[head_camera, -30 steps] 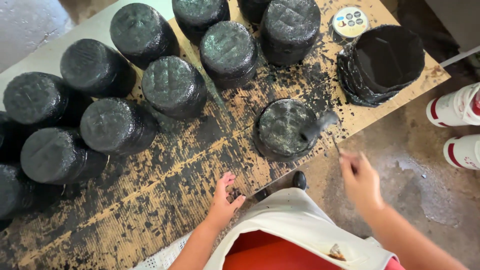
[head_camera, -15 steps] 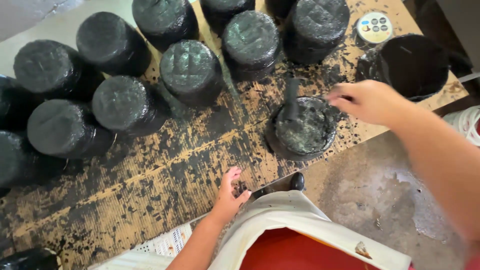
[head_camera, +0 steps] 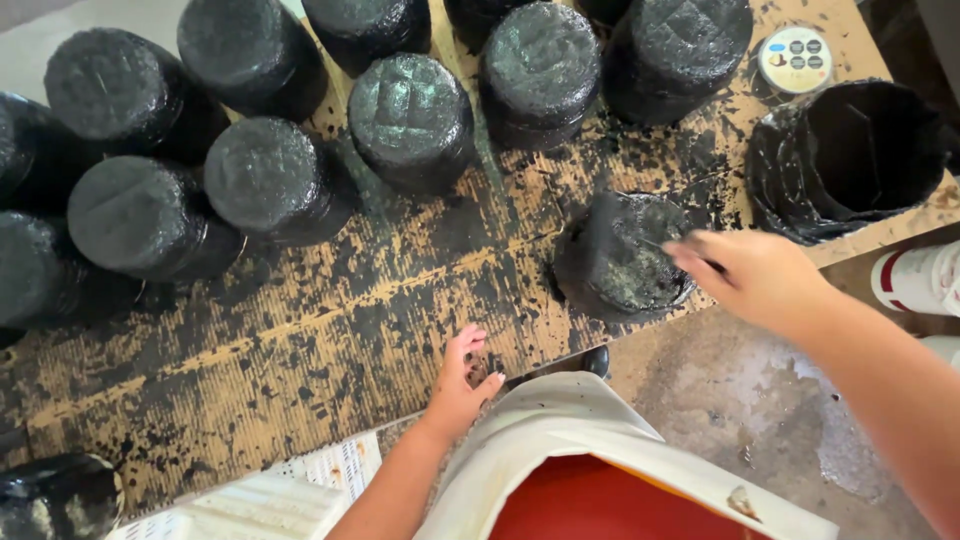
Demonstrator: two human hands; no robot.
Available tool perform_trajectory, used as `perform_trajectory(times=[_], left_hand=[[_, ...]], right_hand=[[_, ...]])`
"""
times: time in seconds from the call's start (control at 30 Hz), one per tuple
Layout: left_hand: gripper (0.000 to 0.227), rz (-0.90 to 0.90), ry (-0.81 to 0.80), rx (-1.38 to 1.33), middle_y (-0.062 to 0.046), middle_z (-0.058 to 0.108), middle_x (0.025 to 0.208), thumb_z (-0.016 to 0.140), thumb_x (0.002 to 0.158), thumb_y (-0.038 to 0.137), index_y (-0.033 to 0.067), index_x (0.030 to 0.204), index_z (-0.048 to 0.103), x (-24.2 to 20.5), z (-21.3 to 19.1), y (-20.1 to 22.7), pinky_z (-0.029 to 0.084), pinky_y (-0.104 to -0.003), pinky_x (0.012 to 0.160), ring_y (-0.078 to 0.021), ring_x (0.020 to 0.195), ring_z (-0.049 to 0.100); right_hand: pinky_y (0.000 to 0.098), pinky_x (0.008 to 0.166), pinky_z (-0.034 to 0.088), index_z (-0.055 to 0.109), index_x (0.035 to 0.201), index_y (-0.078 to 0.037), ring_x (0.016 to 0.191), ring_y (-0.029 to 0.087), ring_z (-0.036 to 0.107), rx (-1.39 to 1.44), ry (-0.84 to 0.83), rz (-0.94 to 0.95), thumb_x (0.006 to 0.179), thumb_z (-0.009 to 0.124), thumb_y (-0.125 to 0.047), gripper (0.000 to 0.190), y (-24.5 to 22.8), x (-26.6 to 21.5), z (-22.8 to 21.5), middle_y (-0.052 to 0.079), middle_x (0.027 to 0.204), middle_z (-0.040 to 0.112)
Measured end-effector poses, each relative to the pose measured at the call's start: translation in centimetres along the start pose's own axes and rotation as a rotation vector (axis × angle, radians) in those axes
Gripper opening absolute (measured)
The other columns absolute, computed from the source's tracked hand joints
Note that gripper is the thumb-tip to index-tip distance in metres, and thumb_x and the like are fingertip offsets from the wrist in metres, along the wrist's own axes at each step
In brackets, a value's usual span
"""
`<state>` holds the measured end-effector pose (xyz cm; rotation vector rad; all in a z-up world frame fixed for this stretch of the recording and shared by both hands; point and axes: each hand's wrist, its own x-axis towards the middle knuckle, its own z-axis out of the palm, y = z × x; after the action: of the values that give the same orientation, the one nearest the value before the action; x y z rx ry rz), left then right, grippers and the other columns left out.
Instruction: Applying black wax to a cheese wheel with a brush and then applying a label
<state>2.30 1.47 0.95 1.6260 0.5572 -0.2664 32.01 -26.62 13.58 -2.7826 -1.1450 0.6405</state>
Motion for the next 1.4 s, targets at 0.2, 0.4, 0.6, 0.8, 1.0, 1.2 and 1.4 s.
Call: perform_trajectory(times=[0.2, 0.4, 0.6, 0.8, 1.0, 1.2, 1.4], left_hand=[[0.076, 0.008, 0.017, 0.03, -0.012, 0.045, 0.154, 0.067, 0.092, 0.024, 0.0086, 0.154, 0.026, 0.1, -0.7, -0.3, 0.038, -0.047, 0.116, -0.0257, 0.143, 0.044], [0.079, -0.025, -0.096, 0.028, -0.007, 0.04, 0.159, 0.066, 0.094, 0.027, 0.0123, 0.158, 0.02, 1.1, 0.3, 0.0, 0.036, -0.049, 0.113, -0.0234, 0.145, 0.042], [0.079, 0.012, -0.094, 0.077, -0.012, 0.043, 0.155, 0.065, 0.092, 0.027, 0.0094, 0.156, 0.022, 1.6, 0.0, 2.9, 0.035, -0.047, 0.116, -0.025, 0.144, 0.042], [0.08, 0.061, -0.079, 0.104, -0.013, 0.044, 0.154, 0.067, 0.09, 0.03, 0.009, 0.155, 0.024, 2.1, 0.3, 0.3, 0.039, -0.048, 0.111, -0.0259, 0.143, 0.044], [0.079, 0.065, -0.099, 0.133, -0.011, 0.044, 0.156, 0.069, 0.09, 0.022, 0.0077, 0.154, 0.025, 2.1, 1.8, 2.3, 0.038, -0.048, 0.113, -0.0234, 0.143, 0.044], [0.077, 0.034, -0.031, 0.116, -0.009, 0.045, 0.155, 0.067, 0.091, 0.023, 0.0099, 0.155, 0.025, 1.9, 3.0, 4.1, 0.039, -0.046, 0.11, -0.0231, 0.143, 0.045], [0.078, -0.034, -0.008, 0.081, -0.01, 0.04, 0.157, 0.064, 0.095, 0.026, 0.01, 0.157, 0.019, 1.9, 5.6, 4.9, 0.037, -0.048, 0.113, -0.0247, 0.146, 0.041]], right_hand=[[0.0287, 0.081, 0.054, 0.078, 0.114, -0.024, 0.096, 0.009, 0.076, 0.255, 0.074, 0.473, 0.097, 0.063, -0.032, 0.024, 2.6, -10.3, 2.0, -0.018, 0.121, 0.079], [0.0367, 0.082, 0.065, 0.075, 0.106, -0.015, 0.094, 0.016, 0.079, 0.39, 0.045, 0.334, 0.096, 0.06, -0.037, 0.028, -3.1, -6.6, 3.3, -0.006, 0.121, 0.079], [0.0368, 0.071, 0.062, 0.076, 0.108, -0.03, 0.089, 0.013, 0.078, 0.146, 0.049, 0.367, 0.097, 0.056, -0.043, 0.027, 4.6, -11.5, 7.1, -0.016, 0.109, 0.08], [0.0318, 0.06, 0.055, 0.078, 0.117, -0.022, 0.061, 0.013, 0.069, 0.339, 0.192, 0.376, 0.096, 0.063, -0.033, 0.028, 4.1, -11.7, 4.6, -0.009, 0.112, 0.08], [0.0347, 0.076, 0.062, 0.074, 0.089, -0.013, 0.098, 0.013, 0.078, 0.385, 0.266, 0.177, 0.095, 0.064, -0.03, 0.021, 2.0, -9.5, 7.7, -0.009, 0.114, 0.08], [0.025, 0.054, 0.043, 0.065, 0.087, -0.003, 0.06, 0.006, 0.048, 0.727, 0.296, 0.256, 0.095, 0.068, -0.013, 0.013, 7.4, -11.1, 4.3, 0.004, 0.123, 0.078], [0.0318, 0.061, 0.04, 0.073, 0.126, -0.03, 0.06, 0.017, 0.048, 0.636, -0.013, 0.531, 0.103, 0.058, -0.032, 0.028, 0.3, -0.5, -3.9, 0.001, 0.075, 0.068]])
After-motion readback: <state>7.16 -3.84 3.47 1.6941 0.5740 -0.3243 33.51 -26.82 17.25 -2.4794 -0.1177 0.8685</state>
